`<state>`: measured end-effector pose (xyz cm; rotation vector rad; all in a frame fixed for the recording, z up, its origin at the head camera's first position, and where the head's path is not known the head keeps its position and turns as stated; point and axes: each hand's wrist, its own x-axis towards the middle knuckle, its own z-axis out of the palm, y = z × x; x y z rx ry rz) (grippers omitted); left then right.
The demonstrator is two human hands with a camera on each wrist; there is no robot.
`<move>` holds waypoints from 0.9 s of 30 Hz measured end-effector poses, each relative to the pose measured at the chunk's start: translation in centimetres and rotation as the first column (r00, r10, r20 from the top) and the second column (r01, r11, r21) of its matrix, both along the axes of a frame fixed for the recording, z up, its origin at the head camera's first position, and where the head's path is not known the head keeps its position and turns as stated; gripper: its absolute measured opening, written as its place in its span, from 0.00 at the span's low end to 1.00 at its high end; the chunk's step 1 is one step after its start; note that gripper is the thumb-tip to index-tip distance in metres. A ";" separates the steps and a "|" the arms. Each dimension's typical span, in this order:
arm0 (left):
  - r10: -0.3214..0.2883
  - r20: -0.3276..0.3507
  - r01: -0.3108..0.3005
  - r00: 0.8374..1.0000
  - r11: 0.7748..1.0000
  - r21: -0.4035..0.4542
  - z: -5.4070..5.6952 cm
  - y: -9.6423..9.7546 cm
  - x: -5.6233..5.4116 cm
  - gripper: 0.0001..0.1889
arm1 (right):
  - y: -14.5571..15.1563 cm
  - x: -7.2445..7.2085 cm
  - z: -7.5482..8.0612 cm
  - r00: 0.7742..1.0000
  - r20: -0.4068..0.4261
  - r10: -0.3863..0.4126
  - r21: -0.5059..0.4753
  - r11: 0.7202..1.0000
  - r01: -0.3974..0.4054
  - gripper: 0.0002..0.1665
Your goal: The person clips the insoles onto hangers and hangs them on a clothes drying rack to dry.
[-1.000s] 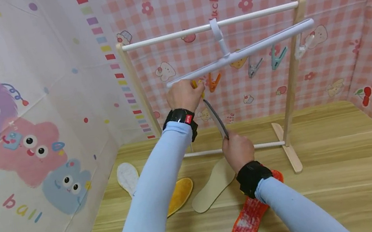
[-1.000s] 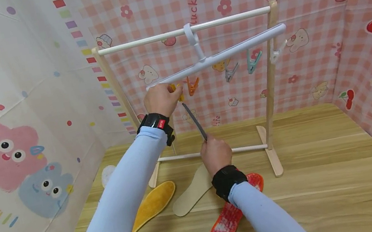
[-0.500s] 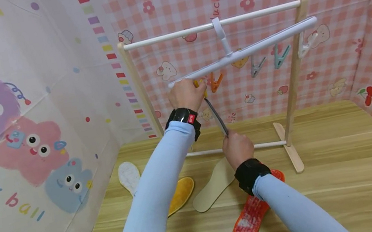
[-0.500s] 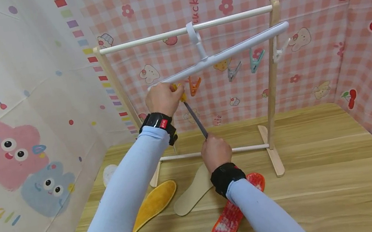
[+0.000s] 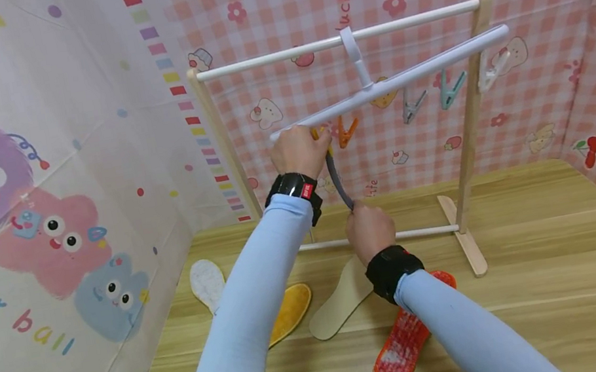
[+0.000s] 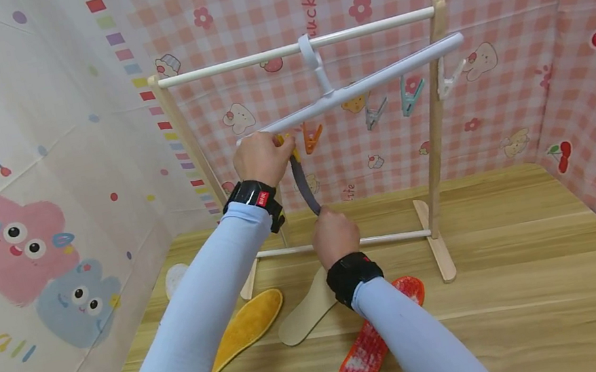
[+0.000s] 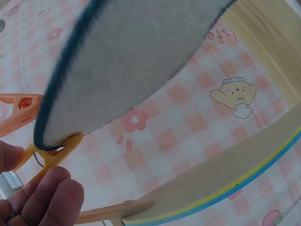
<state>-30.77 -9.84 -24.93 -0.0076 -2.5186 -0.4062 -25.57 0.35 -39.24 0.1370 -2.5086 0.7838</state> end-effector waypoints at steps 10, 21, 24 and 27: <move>0.014 0.006 -0.014 1.000 1.000 0.022 0.4 -0.5 -0.2 0.28 | -0.9 0.0 0.8 0.999 0.039 0.030 -0.029 0.999 -0.029 0.09; -0.010 0.007 0.010 1.000 0.999 0.051 0.4 -0.9 -0.2 0.30 | -0.8 0.6 -0.1 0.994 0.079 0.076 0.014 0.997 -0.077 0.17; -0.011 0.005 0.011 1.000 0.998 0.059 0.4 -1.0 -0.3 0.30 | -0.3 0.8 -0.7 0.993 0.075 0.091 0.009 0.996 -0.092 0.19; -0.015 0.001 0.014 1.000 0.998 0.058 0.3 -1.2 -0.5 0.30 | 0.1 1.0 -1.2 0.992 0.073 0.102 -0.008 0.995 -0.102 0.21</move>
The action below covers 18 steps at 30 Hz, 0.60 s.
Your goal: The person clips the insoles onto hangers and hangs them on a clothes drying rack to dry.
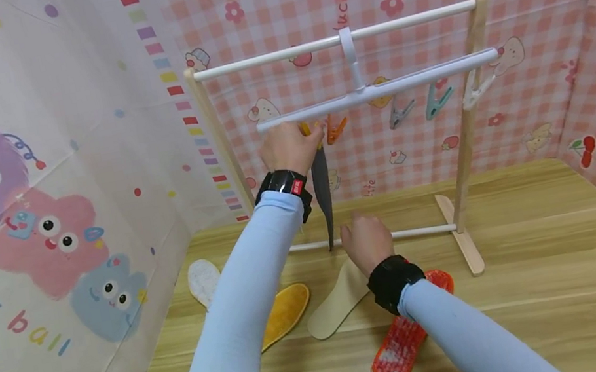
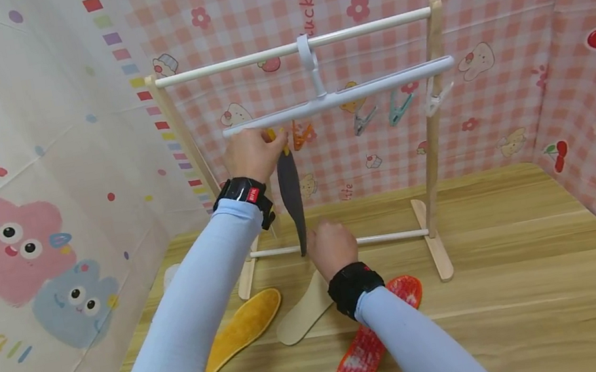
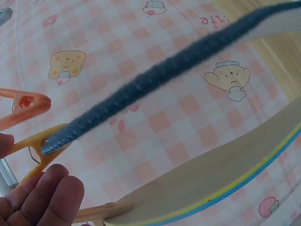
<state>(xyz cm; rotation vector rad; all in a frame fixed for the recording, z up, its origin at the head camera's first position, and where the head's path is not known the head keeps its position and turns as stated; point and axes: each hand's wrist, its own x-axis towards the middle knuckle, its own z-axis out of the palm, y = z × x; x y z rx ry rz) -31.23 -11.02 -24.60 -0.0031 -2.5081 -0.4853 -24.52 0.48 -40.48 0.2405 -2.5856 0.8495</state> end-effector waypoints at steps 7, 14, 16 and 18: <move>0.011 -0.008 -0.011 1.000 1.000 0.007 -0.1 -0.2 -0.1 0.31 | 1.1 0.6 -1.2 1.000 0.003 0.003 -0.007 1.000 -0.003 0.21; 0.020 -0.008 -0.020 1.000 1.000 -0.016 -0.4 -0.2 -0.4 0.30 | 2.2 0.9 -1.8 1.000 -0.012 -0.023 -0.008 1.000 0.023 0.20; 0.013 -0.018 -0.013 1.000 1.000 -0.019 -0.6 -0.2 -0.4 0.29 | 2.4 0.9 -1.9 1.000 -0.005 -0.029 -0.014 0.999 0.029 0.20; 0.002 -0.028 -0.002 1.000 1.000 -0.016 -0.7 -0.1 -0.4 0.28 | 2.7 1.1 -1.9 0.999 0.003 -0.034 -0.020 0.999 0.034 0.20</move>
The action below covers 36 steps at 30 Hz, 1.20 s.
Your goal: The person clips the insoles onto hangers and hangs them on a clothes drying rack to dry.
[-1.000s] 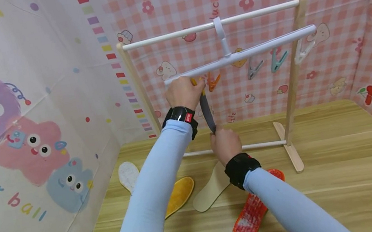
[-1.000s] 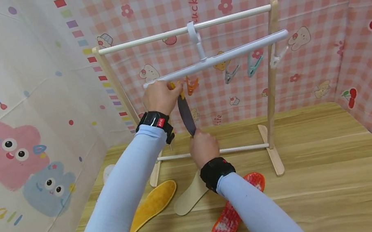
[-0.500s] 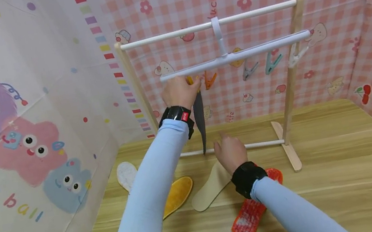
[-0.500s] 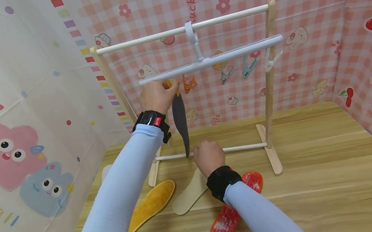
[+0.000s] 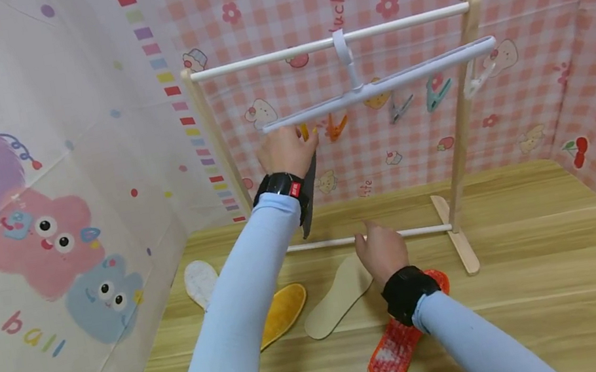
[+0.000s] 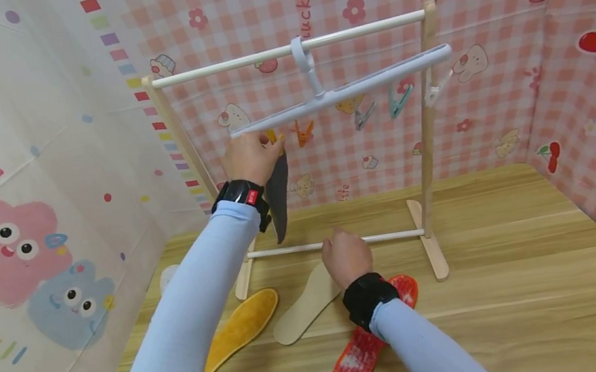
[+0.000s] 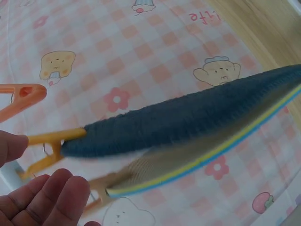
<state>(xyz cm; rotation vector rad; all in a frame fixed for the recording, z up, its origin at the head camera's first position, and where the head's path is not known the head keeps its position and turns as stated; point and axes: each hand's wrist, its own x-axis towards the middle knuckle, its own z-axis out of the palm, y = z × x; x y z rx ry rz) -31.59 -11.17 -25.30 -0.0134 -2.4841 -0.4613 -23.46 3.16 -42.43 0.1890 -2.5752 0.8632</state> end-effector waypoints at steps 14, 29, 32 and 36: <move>-0.086 0.006 0.086 0.996 0.995 0.044 -2.2 -2.0 0.8 0.27 | 1.9 0.3 -0.6 0.996 0.071 -0.055 -0.007 0.998 0.055 0.22; -0.058 0.193 0.059 0.979 0.998 -0.001 -4.7 -3.8 2.3 0.18 | 3.8 0.4 -0.9 0.989 0.126 -0.079 -0.014 0.997 0.082 0.23; -0.063 0.221 0.070 0.973 0.997 -0.021 -5.1 -4.0 2.5 0.19 | 4.1 0.5 -0.9 0.987 0.138 -0.084 -0.010 0.996 0.086 0.23; -0.064 0.235 0.074 0.970 0.997 -0.034 -5.7 -4.3 2.9 0.27 | 4.5 0.7 -0.8 0.984 0.154 -0.087 0.000 0.996 0.088 0.24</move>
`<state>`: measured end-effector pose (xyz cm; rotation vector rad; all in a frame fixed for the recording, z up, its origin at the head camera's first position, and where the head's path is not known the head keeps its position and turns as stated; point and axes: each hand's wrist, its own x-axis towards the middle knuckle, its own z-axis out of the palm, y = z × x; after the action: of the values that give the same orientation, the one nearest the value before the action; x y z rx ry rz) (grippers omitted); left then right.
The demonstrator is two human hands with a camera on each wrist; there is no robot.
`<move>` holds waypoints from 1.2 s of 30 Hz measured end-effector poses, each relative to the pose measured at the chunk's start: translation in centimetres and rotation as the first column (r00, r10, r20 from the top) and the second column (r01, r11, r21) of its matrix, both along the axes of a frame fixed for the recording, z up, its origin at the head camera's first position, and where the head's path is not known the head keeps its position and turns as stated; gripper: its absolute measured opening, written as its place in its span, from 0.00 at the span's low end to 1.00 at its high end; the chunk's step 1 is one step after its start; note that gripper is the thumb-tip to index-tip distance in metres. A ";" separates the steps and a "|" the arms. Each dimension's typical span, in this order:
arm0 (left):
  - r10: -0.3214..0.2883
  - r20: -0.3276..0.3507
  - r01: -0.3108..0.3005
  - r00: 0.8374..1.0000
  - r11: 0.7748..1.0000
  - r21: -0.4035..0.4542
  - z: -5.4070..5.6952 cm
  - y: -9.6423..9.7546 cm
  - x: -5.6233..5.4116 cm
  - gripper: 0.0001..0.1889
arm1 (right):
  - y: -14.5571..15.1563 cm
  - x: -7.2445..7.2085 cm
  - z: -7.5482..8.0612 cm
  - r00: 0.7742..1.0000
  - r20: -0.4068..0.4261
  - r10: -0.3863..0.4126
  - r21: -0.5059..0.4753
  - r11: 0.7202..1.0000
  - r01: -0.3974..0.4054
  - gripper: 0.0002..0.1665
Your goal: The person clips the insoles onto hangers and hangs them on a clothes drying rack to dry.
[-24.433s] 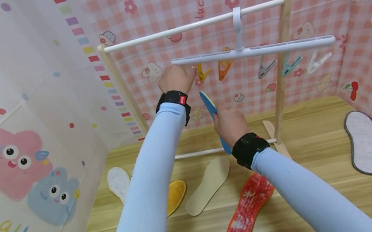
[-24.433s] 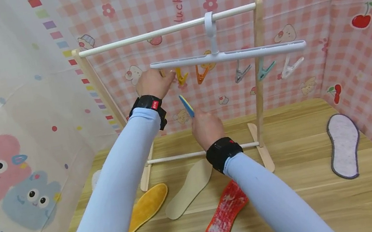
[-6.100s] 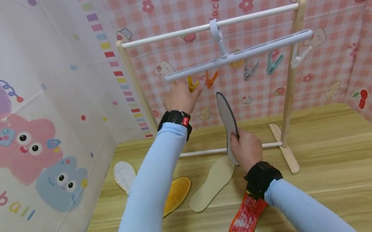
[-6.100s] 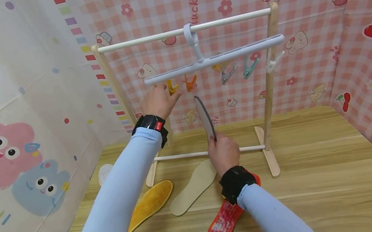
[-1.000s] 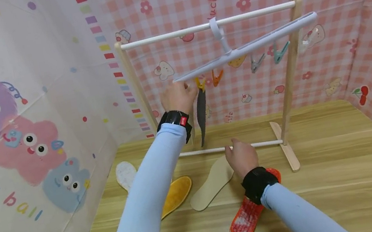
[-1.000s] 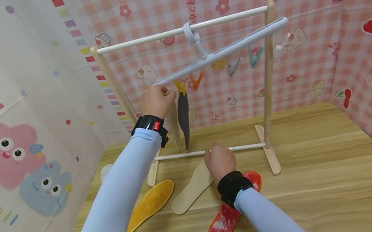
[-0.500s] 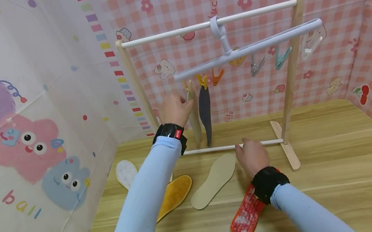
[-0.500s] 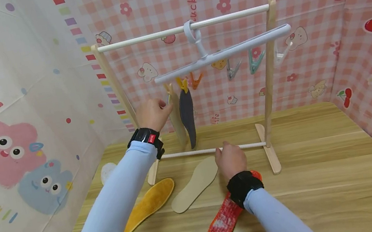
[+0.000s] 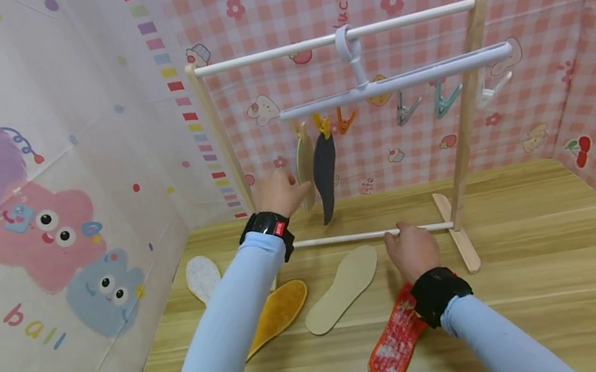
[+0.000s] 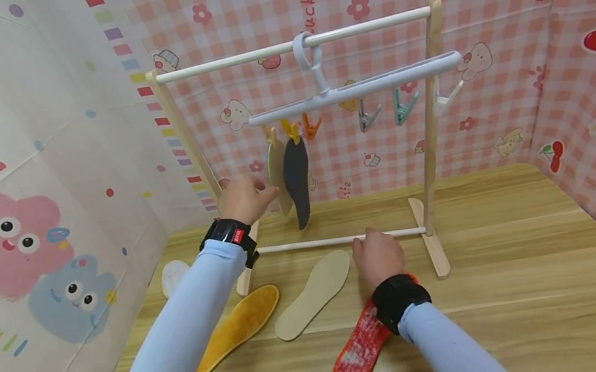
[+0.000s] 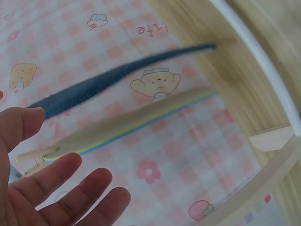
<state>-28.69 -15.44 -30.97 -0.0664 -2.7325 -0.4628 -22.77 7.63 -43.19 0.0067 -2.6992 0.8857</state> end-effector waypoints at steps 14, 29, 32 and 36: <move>-0.029 0.232 0.032 0.972 0.999 -0.005 -2.4 -0.3 1.4 0.22 | 1.5 0.5 -0.3 0.997 0.078 0.023 0.052 0.998 -0.027 0.24; -0.028 0.392 0.079 0.920 0.990 -0.114 -4.7 -0.6 4.1 0.28 | 3.2 1.4 0.3 0.957 0.286 0.056 0.129 0.987 -0.096 0.28; -0.037 0.419 0.096 0.907 0.988 -0.121 -5.6 -0.5 4.5 0.27 | 3.9 1.5 0.5 0.944 0.326 0.044 0.134 0.987 -0.092 0.29; -0.045 0.431 0.104 0.901 0.988 -0.115 -6.8 -0.2 5.0 0.26 | 4.7 1.6 0.3 0.936 0.350 0.031 0.144 0.986 -0.086 0.26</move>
<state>-23.69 -15.60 -37.77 -0.1182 -3.2041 -0.3426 -21.15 12.34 -42.88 -0.0388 -3.1091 0.7456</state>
